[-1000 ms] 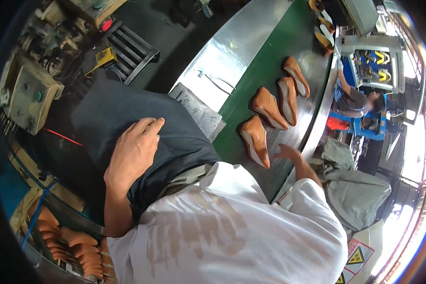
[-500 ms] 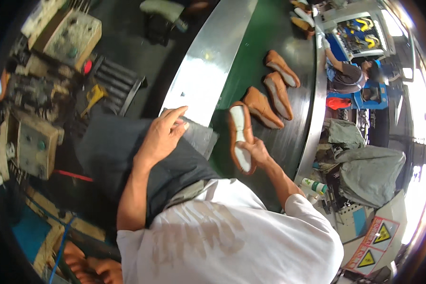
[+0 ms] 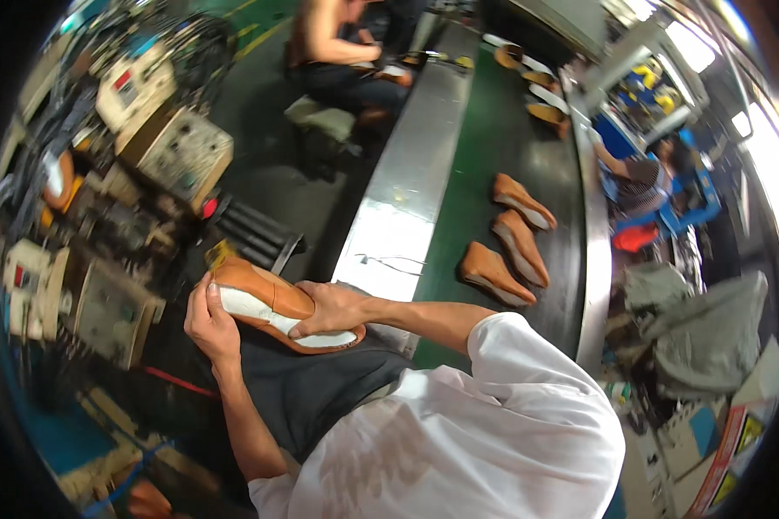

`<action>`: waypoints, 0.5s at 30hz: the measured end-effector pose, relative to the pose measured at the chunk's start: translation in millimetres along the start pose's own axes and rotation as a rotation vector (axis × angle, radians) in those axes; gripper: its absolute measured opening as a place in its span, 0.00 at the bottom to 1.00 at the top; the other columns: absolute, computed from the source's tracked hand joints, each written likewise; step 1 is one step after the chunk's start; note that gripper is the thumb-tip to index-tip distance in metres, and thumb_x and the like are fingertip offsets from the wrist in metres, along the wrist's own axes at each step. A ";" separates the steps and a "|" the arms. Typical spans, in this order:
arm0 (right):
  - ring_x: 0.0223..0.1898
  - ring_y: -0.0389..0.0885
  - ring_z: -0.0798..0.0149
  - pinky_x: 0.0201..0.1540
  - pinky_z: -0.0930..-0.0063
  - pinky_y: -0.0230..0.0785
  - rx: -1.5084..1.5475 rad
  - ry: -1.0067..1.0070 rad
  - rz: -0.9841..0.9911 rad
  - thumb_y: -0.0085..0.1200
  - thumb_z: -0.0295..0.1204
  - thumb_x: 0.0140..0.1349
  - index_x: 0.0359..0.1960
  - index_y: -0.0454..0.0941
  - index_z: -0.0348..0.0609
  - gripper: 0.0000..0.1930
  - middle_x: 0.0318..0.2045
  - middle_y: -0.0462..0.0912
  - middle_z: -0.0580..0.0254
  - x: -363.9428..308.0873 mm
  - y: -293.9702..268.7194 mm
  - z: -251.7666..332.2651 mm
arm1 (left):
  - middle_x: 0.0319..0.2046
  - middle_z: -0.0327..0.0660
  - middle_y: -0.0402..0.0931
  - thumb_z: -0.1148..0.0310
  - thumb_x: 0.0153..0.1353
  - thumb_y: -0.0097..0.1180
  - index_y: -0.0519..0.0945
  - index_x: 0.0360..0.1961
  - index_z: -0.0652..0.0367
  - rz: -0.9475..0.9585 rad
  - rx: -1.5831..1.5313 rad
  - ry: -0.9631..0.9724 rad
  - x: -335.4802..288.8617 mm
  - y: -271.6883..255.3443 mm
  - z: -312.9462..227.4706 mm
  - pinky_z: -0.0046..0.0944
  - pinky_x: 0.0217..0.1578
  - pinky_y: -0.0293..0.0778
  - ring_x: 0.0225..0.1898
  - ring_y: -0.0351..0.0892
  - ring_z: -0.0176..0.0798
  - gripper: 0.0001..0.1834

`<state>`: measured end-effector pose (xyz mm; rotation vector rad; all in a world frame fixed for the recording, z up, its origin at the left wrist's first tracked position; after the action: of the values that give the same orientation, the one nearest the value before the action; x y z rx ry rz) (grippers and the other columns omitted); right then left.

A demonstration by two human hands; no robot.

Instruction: The person repeatedly picks up brown shoes from a conveyor belt and places them into a machine to process the soles. After processing, the shoes are returned to the conveyor belt. The task is performed continuously in a factory setting.

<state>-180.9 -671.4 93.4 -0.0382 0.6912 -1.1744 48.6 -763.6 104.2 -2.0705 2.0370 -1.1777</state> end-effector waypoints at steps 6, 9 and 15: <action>0.67 0.78 0.38 0.70 0.52 0.73 -0.049 -0.462 -0.217 0.81 0.42 0.51 0.77 0.60 0.35 0.55 0.65 0.78 0.36 31.9 39.2 26.8 | 0.77 0.57 0.65 0.70 0.78 0.58 0.72 0.73 0.70 0.279 -0.657 -0.031 -19.3 -113.1 -9.7 0.52 0.76 0.63 0.78 0.65 0.55 0.26; 0.66 0.78 0.35 0.69 0.48 0.73 -0.189 -0.608 -0.231 0.81 0.41 0.51 0.77 0.57 0.35 0.57 0.65 0.77 0.37 32.2 66.8 28.9 | 0.76 0.58 0.67 0.57 0.78 0.59 0.66 0.76 0.71 -0.017 -1.046 -0.416 -38.4 -120.2 -11.9 0.52 0.75 0.64 0.77 0.67 0.55 0.36; 0.59 0.80 0.35 0.62 0.46 0.77 -0.327 -0.680 -0.156 0.82 0.43 0.50 0.78 0.54 0.35 0.60 0.60 0.78 0.37 27.8 97.8 5.5 | 0.59 0.56 0.84 0.63 0.75 0.55 0.80 0.60 0.70 0.075 -1.002 -0.523 -62.0 -106.3 4.2 0.49 0.67 0.74 0.61 0.84 0.50 0.21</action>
<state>-91.0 -656.8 47.9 -0.7447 0.2671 -1.0915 149.5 -695.8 123.2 -2.1679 2.5824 0.5350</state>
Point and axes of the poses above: each hand's wrist, its own x-axis towards the middle knuckle, its own y-axis out of the palm, z = x × y, the point moved 3 cm from there along x, towards the middle knuckle
